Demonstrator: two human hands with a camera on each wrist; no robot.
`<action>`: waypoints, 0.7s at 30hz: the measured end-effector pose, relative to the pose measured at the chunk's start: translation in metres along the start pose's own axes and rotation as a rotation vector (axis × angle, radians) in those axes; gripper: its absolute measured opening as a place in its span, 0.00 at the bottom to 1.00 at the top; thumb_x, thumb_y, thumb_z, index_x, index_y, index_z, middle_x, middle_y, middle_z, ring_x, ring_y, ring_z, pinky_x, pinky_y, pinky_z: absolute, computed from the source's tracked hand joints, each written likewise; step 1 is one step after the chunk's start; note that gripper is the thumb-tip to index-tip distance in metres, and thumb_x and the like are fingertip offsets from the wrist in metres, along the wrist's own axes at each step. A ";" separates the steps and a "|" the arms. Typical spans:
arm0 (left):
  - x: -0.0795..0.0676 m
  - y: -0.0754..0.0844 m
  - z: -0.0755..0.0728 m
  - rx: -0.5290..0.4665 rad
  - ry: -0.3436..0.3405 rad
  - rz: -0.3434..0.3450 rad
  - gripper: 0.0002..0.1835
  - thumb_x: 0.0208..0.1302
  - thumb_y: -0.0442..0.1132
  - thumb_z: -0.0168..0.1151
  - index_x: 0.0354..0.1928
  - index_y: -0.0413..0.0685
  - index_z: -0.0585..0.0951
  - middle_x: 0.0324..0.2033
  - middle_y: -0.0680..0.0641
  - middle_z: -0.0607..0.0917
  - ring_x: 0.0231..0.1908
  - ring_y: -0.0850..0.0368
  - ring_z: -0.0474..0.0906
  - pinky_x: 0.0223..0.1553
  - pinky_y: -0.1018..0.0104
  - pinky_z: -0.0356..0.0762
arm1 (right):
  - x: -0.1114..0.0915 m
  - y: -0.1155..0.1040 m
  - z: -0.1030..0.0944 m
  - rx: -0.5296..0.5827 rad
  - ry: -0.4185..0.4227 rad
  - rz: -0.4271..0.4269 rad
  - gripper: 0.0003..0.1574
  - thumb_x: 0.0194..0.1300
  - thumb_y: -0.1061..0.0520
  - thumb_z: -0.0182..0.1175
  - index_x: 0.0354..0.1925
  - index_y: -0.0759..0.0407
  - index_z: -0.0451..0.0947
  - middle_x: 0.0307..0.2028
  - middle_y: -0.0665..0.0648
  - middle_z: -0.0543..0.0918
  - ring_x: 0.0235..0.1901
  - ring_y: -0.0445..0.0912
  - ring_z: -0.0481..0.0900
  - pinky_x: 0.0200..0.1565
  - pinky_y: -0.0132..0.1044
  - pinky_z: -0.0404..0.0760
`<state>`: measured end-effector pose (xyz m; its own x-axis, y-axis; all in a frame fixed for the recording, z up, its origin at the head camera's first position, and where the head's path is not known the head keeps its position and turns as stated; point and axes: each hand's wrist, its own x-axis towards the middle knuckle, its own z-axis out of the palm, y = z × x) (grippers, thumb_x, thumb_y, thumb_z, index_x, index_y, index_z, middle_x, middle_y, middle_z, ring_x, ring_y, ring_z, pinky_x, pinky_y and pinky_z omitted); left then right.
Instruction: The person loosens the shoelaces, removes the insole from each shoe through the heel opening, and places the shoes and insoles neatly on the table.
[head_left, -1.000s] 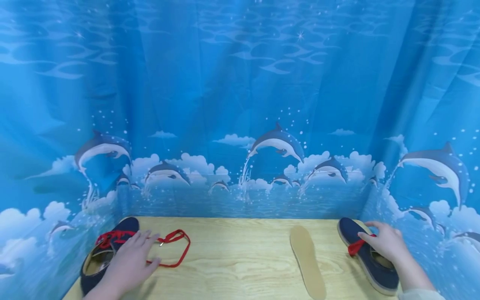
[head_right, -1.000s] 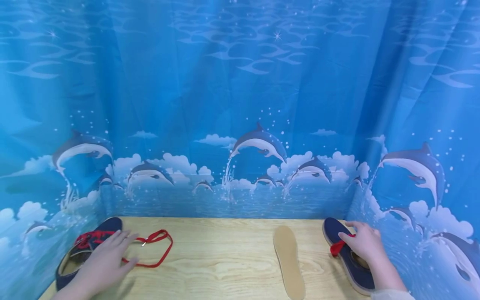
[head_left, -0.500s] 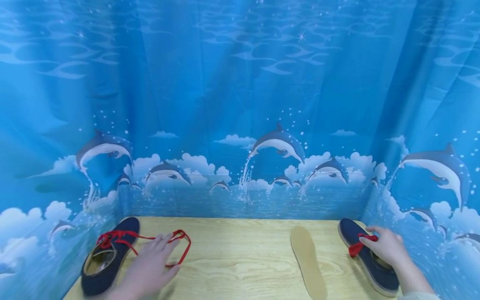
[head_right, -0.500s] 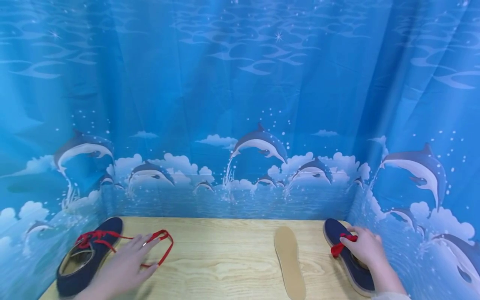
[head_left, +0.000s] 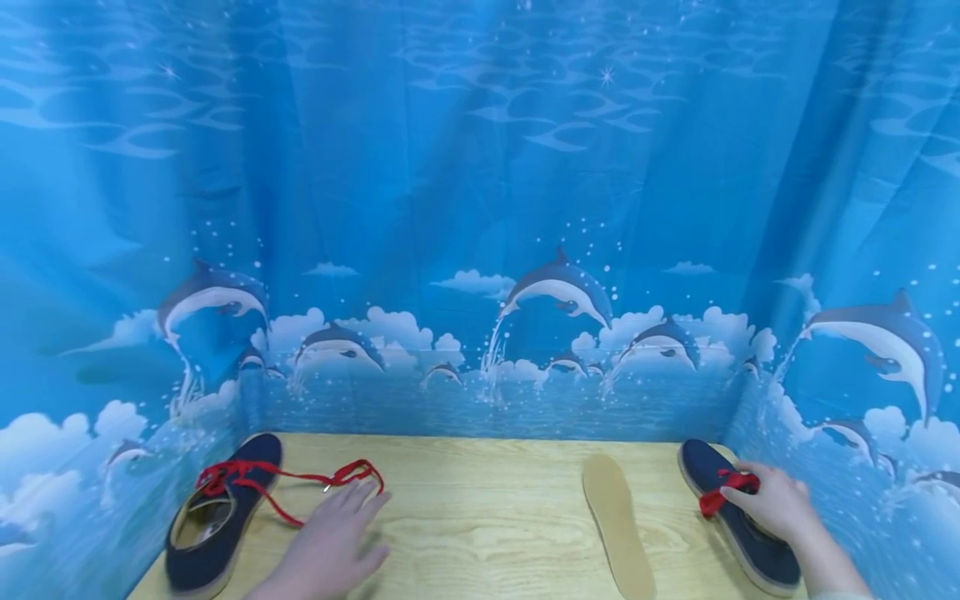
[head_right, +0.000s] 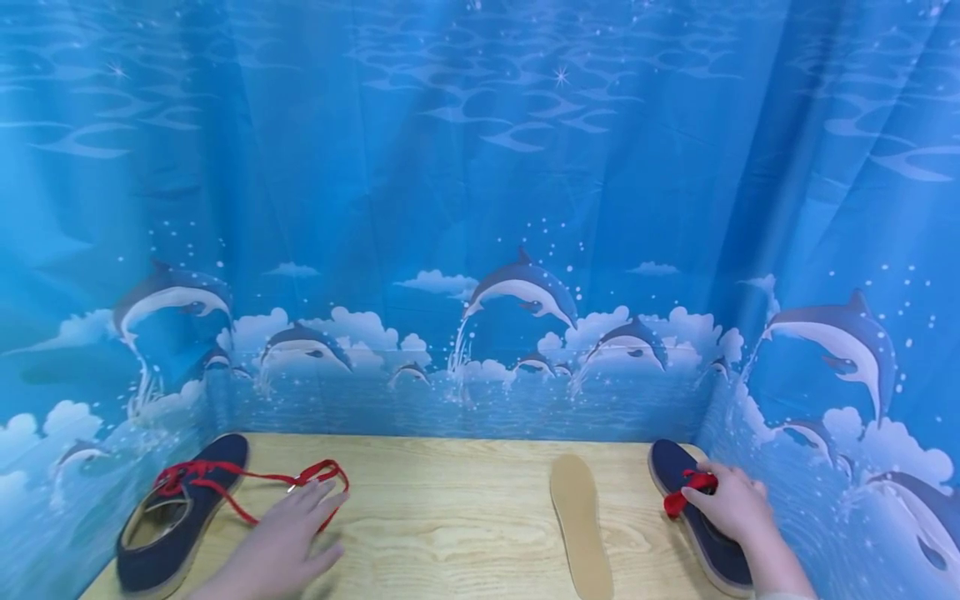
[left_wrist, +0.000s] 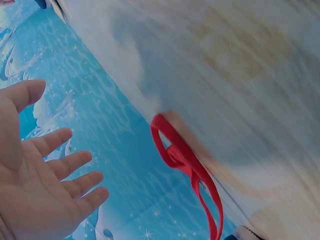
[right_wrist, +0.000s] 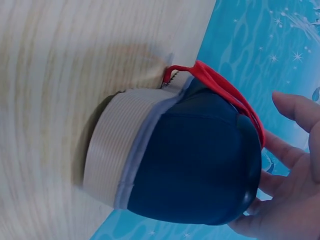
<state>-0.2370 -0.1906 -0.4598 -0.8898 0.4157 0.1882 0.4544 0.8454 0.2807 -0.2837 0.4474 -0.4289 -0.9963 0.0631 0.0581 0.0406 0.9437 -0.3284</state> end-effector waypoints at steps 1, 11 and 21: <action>0.000 0.001 0.002 0.006 0.008 0.013 0.34 0.64 0.55 0.66 0.67 0.42 0.75 0.67 0.33 0.71 0.68 0.30 0.62 0.65 0.33 0.62 | 0.000 0.000 0.001 -0.004 -0.002 0.000 0.49 0.65 0.35 0.64 0.62 0.76 0.70 0.53 0.82 0.75 0.52 0.78 0.69 0.46 0.63 0.62; 0.006 0.012 0.012 -0.023 -0.001 0.027 0.34 0.64 0.56 0.66 0.68 0.45 0.75 0.68 0.34 0.70 0.68 0.29 0.62 0.65 0.33 0.63 | -0.002 0.004 0.009 -0.001 -0.049 0.050 0.58 0.58 0.31 0.67 0.65 0.75 0.65 0.55 0.87 0.66 0.51 0.78 0.66 0.44 0.61 0.67; 0.014 0.026 0.022 0.002 0.050 0.066 0.34 0.65 0.56 0.65 0.68 0.47 0.74 0.68 0.36 0.70 0.68 0.32 0.63 0.66 0.34 0.63 | 0.002 0.011 0.020 -0.004 -0.122 0.095 0.74 0.52 0.26 0.70 0.71 0.76 0.51 0.58 0.92 0.58 0.54 0.86 0.58 0.51 0.80 0.61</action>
<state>-0.2389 -0.1554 -0.4705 -0.8545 0.4535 0.2532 0.5120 0.8173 0.2642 -0.2868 0.4514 -0.4514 -0.9897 0.1127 -0.0880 0.1354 0.9365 -0.3233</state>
